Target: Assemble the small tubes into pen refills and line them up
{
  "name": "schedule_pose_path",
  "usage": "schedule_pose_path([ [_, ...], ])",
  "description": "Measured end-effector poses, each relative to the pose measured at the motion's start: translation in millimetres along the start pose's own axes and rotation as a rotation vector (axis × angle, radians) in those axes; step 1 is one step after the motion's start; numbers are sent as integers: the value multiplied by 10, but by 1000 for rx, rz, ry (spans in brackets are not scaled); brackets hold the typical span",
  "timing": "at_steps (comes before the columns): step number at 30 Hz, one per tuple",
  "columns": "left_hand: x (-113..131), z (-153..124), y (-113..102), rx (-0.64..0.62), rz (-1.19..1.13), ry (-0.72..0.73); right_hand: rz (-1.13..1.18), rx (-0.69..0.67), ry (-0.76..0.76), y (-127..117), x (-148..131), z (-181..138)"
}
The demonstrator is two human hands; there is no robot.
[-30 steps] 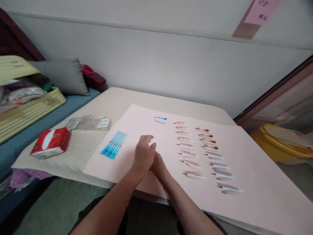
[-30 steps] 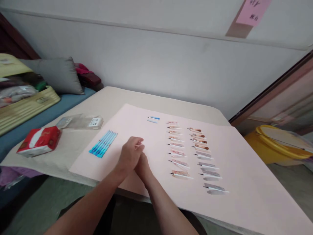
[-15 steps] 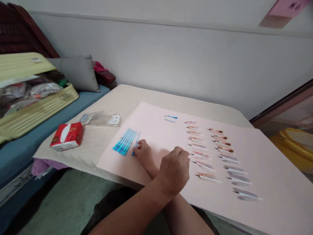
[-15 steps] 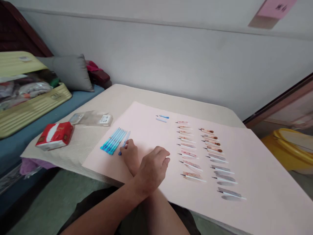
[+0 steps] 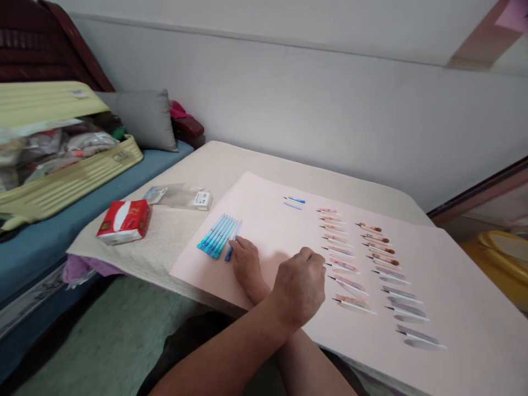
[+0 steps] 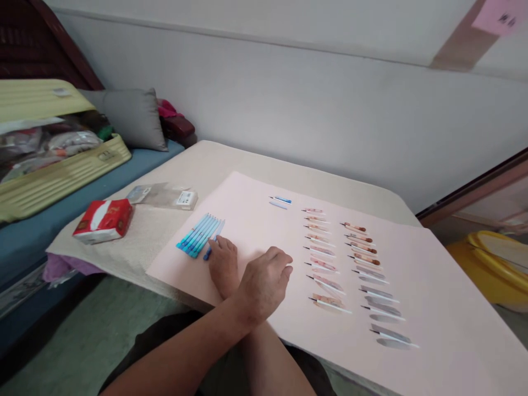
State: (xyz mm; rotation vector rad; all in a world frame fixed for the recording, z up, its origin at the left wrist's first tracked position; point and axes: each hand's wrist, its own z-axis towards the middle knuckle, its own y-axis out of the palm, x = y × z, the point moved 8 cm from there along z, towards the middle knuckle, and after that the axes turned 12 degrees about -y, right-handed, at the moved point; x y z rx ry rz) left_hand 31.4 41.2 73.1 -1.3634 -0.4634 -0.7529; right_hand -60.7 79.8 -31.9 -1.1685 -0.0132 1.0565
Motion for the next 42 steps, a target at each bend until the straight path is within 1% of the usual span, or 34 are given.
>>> schedule_pose_path([
  [13,-16,20,20,6,21,-5,-77,-71,-74,69,-96,-2],
  [31,-40,29,50,7,11,-17,-91,-79,-54,52,-101,-7],
  [35,-38,27,44,16,9,-3,-59,-54,-42,41,-97,-5],
  [38,-57,38,25,23,4,-14,-23,0,-7,20,-57,11],
  [42,-108,68,0,29,-15,-51,-14,48,56,-108,18,-55],
])
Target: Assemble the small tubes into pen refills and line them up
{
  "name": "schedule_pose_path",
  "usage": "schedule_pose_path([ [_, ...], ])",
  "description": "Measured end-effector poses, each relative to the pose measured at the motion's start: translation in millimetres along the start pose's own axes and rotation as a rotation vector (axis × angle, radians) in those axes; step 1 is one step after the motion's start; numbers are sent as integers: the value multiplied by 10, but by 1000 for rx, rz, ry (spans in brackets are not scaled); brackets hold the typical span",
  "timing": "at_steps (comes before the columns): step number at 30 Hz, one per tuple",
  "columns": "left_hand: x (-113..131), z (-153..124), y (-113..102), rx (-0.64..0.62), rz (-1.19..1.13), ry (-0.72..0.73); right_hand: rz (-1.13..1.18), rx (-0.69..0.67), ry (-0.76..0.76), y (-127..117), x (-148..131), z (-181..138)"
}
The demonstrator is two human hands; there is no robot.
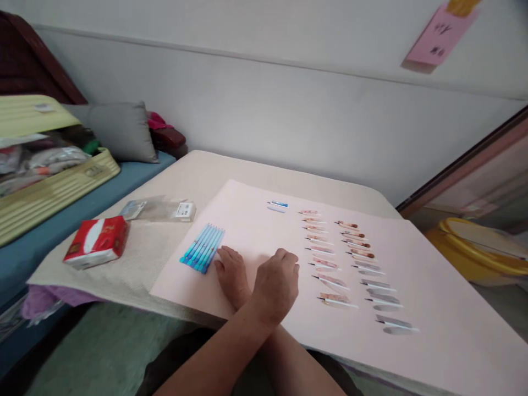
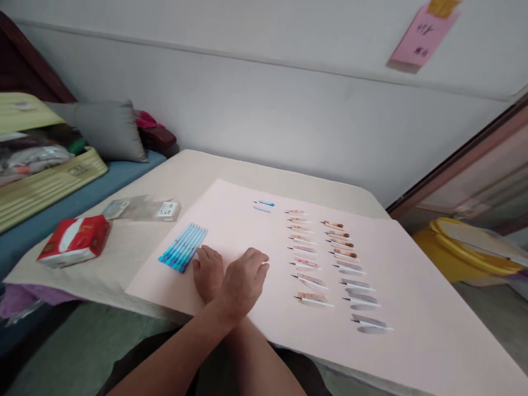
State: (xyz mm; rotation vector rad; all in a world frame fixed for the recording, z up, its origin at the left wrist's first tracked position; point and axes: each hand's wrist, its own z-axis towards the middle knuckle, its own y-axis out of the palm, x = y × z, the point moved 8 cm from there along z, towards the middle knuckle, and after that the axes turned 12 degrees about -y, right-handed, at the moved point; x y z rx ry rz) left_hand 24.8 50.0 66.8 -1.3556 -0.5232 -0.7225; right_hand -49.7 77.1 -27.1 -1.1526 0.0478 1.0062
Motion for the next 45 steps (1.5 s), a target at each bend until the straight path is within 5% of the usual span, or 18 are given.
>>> schedule_pose_path([
  [8,-20,62,-131,88,-4,-20,-193,194,181,-577,374,-310],
  [14,-3,101,-276,139,-86,36,-356,-12,90,-718,1171,384],
  [20,-67,161,-288,151,-93,17,-527,-169,240,-1065,2159,849],
  [27,-133,258,-249,140,-65,-20,-469,-300,295,-957,2662,1168],
  [31,-121,267,-219,103,-33,-23,-471,-326,278,-942,2601,1100],
  [36,-145,264,-280,122,-17,-38,-506,-306,221,-950,2176,771],
  [45,-480,387,-776,326,-227,-125,-493,-271,131,-881,1110,-448],
])
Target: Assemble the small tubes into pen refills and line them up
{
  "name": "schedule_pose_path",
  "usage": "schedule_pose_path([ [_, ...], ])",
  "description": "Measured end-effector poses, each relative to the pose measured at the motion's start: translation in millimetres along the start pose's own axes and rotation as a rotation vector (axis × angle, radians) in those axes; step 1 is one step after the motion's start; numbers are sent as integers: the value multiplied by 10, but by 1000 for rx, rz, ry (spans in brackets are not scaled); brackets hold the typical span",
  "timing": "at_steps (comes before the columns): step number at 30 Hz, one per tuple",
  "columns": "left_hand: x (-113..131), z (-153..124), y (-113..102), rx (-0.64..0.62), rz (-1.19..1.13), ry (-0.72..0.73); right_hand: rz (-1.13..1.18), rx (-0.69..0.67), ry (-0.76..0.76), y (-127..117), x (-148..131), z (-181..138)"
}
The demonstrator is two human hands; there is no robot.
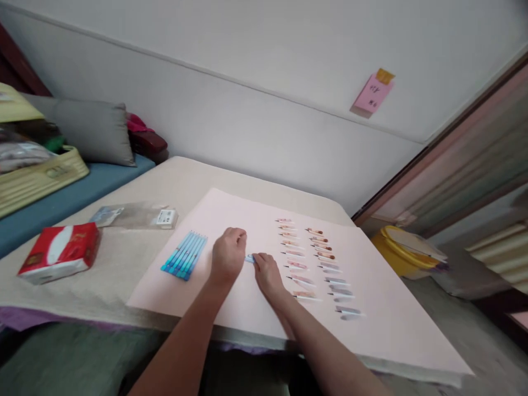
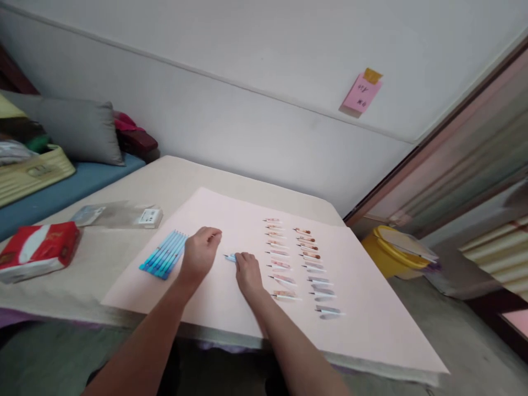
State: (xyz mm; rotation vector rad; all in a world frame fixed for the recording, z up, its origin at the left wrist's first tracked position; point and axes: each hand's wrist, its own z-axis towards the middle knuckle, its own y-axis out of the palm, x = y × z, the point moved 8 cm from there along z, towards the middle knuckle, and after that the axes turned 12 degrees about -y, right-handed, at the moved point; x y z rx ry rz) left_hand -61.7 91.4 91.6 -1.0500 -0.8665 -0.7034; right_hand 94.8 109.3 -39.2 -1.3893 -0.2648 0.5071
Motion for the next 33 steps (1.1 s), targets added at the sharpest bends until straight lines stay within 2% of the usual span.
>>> schedule_pose_path([
  [4,-241,82,-196,41,-166,-209,51,67,-10,-72,-173,-365],
  [6,-327,85,-221,33,-215,-296,61,61,0,-107,-182,-415],
  [8,-361,83,-196,14,-225,-323,66,45,16,-140,-164,-417],
  [16,-435,125,61,-79,-162,-295,118,-39,21,-200,-38,-365],
  [20,-425,138,99,-86,-92,-270,58,-188,25,-208,94,-318],
  [24,-382,99,210,-146,14,-245,37,-301,57,-154,208,-282],
  [33,-279,-20,445,-251,228,-120,40,-319,91,-128,243,-241],
])
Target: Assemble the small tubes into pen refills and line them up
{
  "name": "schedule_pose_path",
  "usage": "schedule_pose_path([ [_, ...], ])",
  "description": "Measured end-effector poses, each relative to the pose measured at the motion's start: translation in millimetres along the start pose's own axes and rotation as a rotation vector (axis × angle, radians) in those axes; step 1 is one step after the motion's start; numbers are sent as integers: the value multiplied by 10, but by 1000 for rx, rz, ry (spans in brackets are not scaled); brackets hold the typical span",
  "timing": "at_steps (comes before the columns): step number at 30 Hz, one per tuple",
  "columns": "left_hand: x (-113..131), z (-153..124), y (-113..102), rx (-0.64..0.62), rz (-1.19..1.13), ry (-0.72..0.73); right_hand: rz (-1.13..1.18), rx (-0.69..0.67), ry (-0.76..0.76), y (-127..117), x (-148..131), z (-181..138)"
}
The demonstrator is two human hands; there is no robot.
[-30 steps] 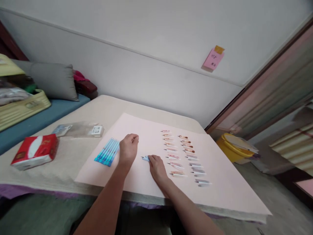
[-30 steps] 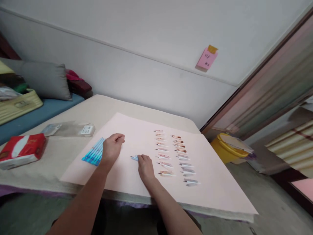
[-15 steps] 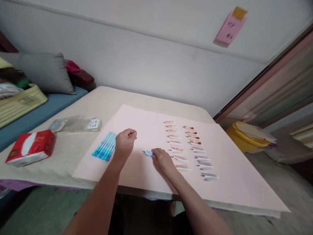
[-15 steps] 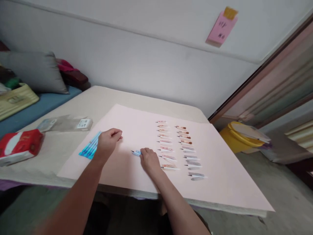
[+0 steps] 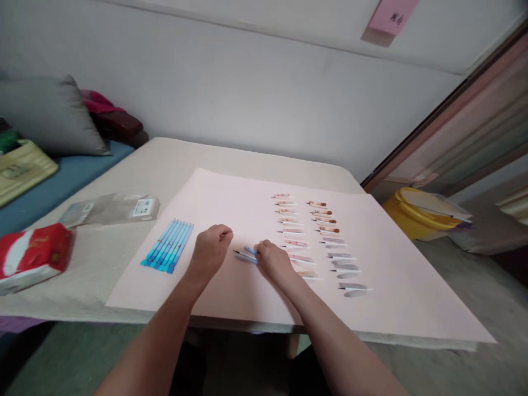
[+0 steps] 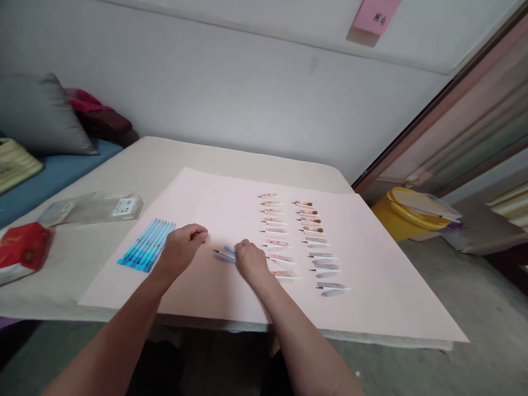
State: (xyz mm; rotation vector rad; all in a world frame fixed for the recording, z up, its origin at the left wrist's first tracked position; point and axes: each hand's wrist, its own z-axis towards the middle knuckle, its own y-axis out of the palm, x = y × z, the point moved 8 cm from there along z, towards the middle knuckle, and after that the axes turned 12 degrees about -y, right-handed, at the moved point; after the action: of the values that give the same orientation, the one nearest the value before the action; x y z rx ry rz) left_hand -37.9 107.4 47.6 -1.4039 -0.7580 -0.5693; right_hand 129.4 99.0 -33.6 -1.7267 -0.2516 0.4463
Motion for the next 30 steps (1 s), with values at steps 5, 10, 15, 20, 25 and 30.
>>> schedule_pose_path([
  [5,19,-19,33,-4,47,31,16,11,-18,10,16,-33],
  [10,16,-20,86,-34,82,35,134,99,1,13,90,-7],
  [15,4,-10,143,-47,110,55,280,148,29,-49,192,62],
  [20,3,4,161,-53,110,57,363,147,35,-66,261,98],
  [25,16,-7,151,-51,102,61,265,183,96,-75,253,56],
  [30,-16,-2,123,-38,98,53,41,150,22,-180,19,-55],
])
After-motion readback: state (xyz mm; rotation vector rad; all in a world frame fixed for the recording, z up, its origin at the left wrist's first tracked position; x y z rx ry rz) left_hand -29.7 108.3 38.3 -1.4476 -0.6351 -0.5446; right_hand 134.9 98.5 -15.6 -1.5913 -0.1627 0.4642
